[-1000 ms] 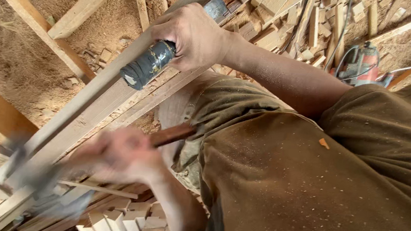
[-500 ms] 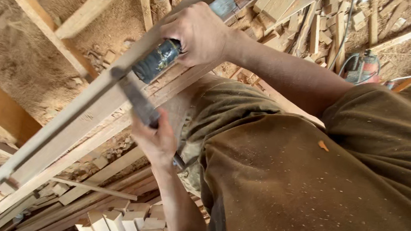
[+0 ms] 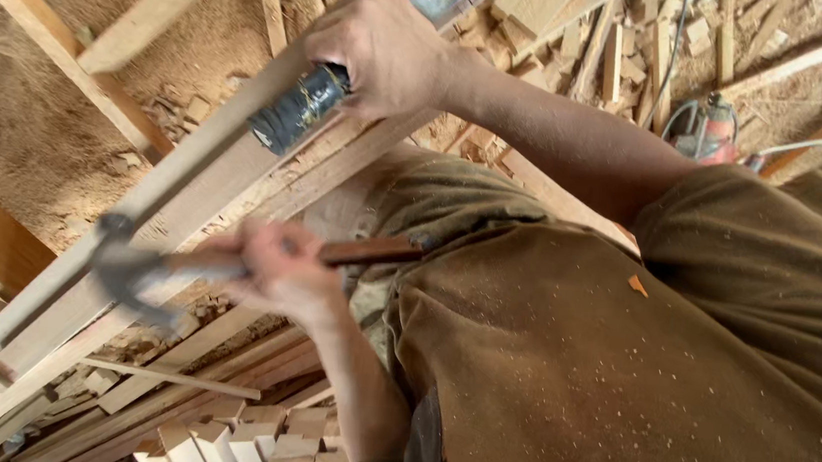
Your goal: The person uses a hammer and a metal chisel to repeatedly strike and shape a wooden plank held against a workbench. The person adjusts the plank and tool positions multiple times while continuing to hammer along the edge.
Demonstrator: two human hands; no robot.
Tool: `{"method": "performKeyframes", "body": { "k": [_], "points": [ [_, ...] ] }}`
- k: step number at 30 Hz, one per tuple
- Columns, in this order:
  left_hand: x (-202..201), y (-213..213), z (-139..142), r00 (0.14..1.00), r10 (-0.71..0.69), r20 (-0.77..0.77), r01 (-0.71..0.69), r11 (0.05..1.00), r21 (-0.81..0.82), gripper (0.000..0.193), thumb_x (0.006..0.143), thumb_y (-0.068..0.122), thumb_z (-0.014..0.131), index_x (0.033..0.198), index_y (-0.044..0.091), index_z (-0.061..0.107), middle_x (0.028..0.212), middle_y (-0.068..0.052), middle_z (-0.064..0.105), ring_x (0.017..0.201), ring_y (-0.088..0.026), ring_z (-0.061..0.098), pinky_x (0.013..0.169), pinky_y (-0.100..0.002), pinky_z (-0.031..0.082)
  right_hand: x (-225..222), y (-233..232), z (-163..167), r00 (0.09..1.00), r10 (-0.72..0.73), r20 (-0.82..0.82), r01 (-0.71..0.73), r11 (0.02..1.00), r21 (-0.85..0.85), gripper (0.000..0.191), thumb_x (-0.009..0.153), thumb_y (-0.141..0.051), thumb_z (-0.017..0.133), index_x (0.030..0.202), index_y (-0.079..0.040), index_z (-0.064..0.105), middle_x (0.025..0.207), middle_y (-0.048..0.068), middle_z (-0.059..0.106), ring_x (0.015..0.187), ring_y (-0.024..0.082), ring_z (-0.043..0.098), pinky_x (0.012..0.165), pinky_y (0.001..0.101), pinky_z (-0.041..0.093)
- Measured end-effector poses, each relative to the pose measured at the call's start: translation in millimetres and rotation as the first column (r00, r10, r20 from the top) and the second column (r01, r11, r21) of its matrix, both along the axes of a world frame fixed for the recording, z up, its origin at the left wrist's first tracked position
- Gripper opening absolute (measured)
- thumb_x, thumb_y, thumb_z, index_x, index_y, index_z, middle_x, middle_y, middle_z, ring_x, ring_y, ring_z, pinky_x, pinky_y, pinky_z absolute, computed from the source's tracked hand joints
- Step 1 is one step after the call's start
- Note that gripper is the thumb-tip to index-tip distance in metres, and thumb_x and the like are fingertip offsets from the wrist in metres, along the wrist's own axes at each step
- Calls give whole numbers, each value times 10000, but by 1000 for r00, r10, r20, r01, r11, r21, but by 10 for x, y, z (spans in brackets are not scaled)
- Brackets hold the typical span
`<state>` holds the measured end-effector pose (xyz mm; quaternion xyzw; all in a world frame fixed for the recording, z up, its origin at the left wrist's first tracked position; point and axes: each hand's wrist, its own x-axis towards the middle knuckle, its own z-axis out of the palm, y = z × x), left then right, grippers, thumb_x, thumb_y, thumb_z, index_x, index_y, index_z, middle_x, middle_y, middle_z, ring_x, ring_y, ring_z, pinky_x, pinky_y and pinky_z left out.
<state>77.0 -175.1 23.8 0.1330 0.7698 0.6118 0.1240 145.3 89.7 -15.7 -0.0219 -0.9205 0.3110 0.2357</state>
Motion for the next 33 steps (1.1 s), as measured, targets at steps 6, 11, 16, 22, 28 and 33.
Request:
{"method": "performKeyframes", "body": {
  "k": [6,11,16,22,28,33],
  "points": [
    [-59,14,-4,943,-304,-132,302,953,-42,161,989,93,578,860,84,483,587,6,458,416,-71,374,365,-232,313,-33,60,127,998,53,-38,-54,998,-16,84,894,-59,797,927,-105,735,809,33,707,643,161,686,564,315,549],
    [-68,66,-61,862,-345,-372,306,938,-163,267,1047,112,578,823,111,432,603,46,370,498,-79,334,466,-232,239,34,71,221,999,-23,22,24,999,-40,107,817,-73,806,886,-101,729,776,35,699,667,212,691,611,383,557],
    [-23,147,-77,970,-243,-18,244,965,93,226,956,76,607,808,140,449,573,42,429,414,-58,387,361,-236,281,141,134,204,998,-53,30,52,998,26,134,782,-124,829,892,-114,753,840,45,752,686,211,714,554,372,548],
    [70,141,-34,878,-479,-12,461,852,-249,114,994,58,589,961,134,511,667,20,506,523,-71,458,471,-226,353,199,270,122,993,68,-101,-55,991,120,237,893,-25,755,1118,-96,771,966,15,760,784,133,721,745,281,588],
    [39,208,-155,919,-383,-96,386,922,12,263,1022,57,637,833,111,461,760,-37,529,470,-83,426,445,-216,336,322,380,187,1000,23,-3,-23,996,86,142,871,-63,802,990,-124,755,833,10,721,705,141,695,624,307,545],
    [210,382,-217,971,-211,-108,215,976,25,145,918,57,590,1031,4,516,846,-106,630,482,-105,533,428,-245,443,350,411,299,1000,3,23,-3,1000,6,169,836,-71,818,995,-114,778,786,27,723,625,153,669,552,325,519]
  ]
}}
